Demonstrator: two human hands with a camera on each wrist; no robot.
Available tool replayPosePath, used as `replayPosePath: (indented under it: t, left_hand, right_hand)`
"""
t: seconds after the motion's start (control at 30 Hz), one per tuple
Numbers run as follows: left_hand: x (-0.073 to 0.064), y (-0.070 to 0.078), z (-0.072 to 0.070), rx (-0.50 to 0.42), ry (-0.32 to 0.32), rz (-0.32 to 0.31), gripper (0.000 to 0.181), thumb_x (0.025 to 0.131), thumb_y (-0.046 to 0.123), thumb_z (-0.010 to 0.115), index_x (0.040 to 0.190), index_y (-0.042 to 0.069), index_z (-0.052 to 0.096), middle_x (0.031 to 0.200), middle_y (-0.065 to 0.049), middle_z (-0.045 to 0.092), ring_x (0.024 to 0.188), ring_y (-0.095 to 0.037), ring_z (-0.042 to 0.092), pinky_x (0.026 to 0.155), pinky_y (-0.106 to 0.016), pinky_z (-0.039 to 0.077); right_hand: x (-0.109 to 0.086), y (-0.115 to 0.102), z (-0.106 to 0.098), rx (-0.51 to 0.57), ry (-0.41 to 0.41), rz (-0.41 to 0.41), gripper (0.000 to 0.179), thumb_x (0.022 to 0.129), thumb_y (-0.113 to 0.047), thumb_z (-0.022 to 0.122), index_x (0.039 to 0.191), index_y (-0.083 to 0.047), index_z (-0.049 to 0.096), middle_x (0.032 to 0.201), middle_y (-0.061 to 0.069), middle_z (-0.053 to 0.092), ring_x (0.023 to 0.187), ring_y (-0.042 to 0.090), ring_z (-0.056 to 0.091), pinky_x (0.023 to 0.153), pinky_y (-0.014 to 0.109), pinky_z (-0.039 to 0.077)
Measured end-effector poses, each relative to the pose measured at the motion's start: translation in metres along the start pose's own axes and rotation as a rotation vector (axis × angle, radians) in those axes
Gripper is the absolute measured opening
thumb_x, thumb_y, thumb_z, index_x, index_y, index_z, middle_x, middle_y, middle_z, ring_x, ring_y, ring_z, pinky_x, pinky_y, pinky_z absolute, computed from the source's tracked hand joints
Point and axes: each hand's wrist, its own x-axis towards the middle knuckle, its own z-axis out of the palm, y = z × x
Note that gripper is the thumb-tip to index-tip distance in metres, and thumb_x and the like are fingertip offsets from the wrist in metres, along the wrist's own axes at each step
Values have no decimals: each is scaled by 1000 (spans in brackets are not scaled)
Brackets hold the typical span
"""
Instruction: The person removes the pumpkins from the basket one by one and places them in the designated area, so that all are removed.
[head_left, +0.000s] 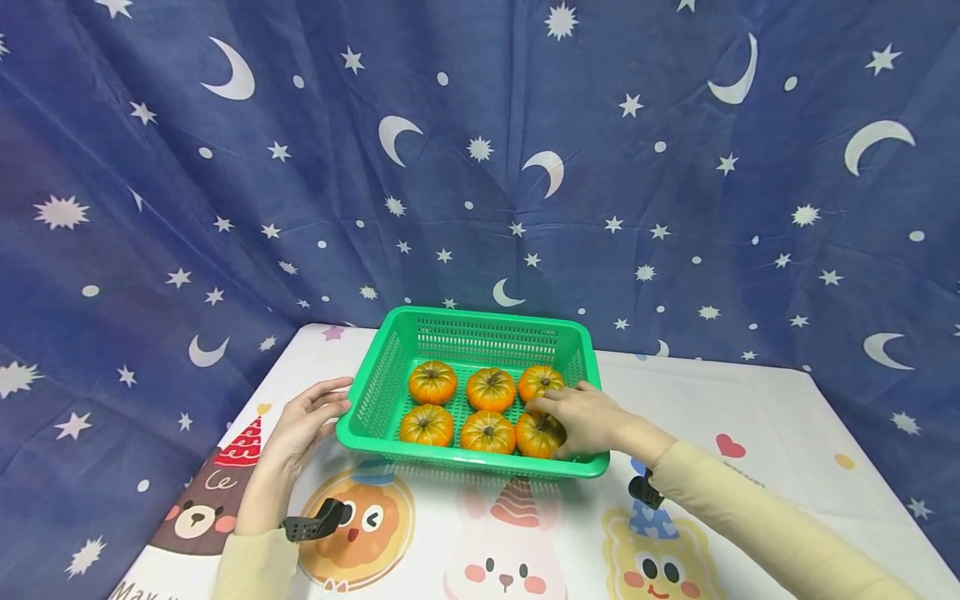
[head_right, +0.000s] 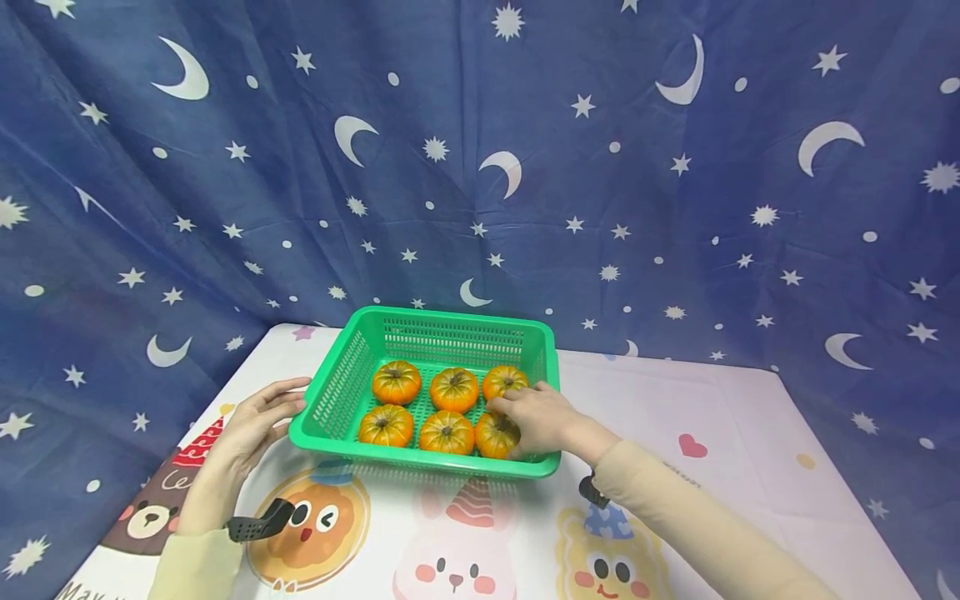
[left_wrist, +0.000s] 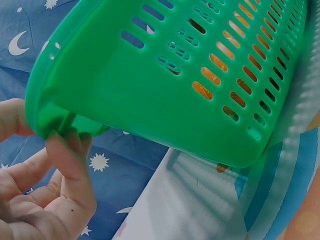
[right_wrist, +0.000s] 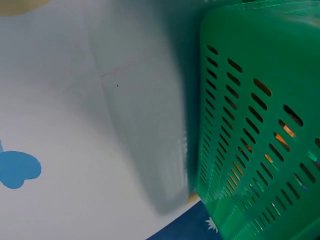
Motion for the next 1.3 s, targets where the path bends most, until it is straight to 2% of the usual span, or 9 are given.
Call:
replayPosePath:
  t: [0.17, 0.43, 0.77, 1.0, 1.3]
  left_hand:
    - [-2, -1, -1, 2, 6, -10, 40, 90, 8, 63, 129, 8, 56, 93, 13, 62, 87, 0, 60, 75, -19, 52]
    - [-1, -2, 0, -9, 5, -8, 38, 90, 8, 63, 127, 10, 57, 93, 13, 63, 87, 0, 61, 76, -19, 52]
    - [-1, -2, -1, -6, 11, -11, 38, 90, 8, 63, 128, 10, 56, 92, 13, 62, 87, 0, 61, 76, -19, 52]
    - [0, -2, -1, 4, 5, -1, 38, 91, 7, 62, 128, 9, 56, 92, 13, 62, 86, 0, 61, 75, -19, 52]
    - [0, -1, 1, -30, 2, 7, 33, 91, 6, 62, 123, 12, 59, 91, 12, 62, 84, 0, 60, 73, -18, 52]
  right_hand:
    - [1, -3, 4, -33, -2, 16, 71, 64, -45, 83, 127, -21, 58, 118, 1, 66, 108, 17, 62, 78, 33, 35]
    - [2, -5, 7, -85, -17, 61, 75, 65, -52, 81, 129, -23, 57, 124, 5, 66, 110, 17, 62, 75, 34, 32]
    - [2, -10, 6, -102, -24, 84, 73, 66, -50, 81, 129, -22, 56, 115, 3, 69, 101, 16, 64, 73, 34, 32]
    - [2, -9, 5, -98, -25, 80, 72, 66, -50, 81, 128, -22, 58, 113, 1, 69, 100, 15, 64, 73, 33, 31]
    - [-1, -8, 2, -79, 9, 75, 72, 64, -46, 83, 127, -20, 59, 121, 7, 67, 107, 20, 63, 74, 34, 34]
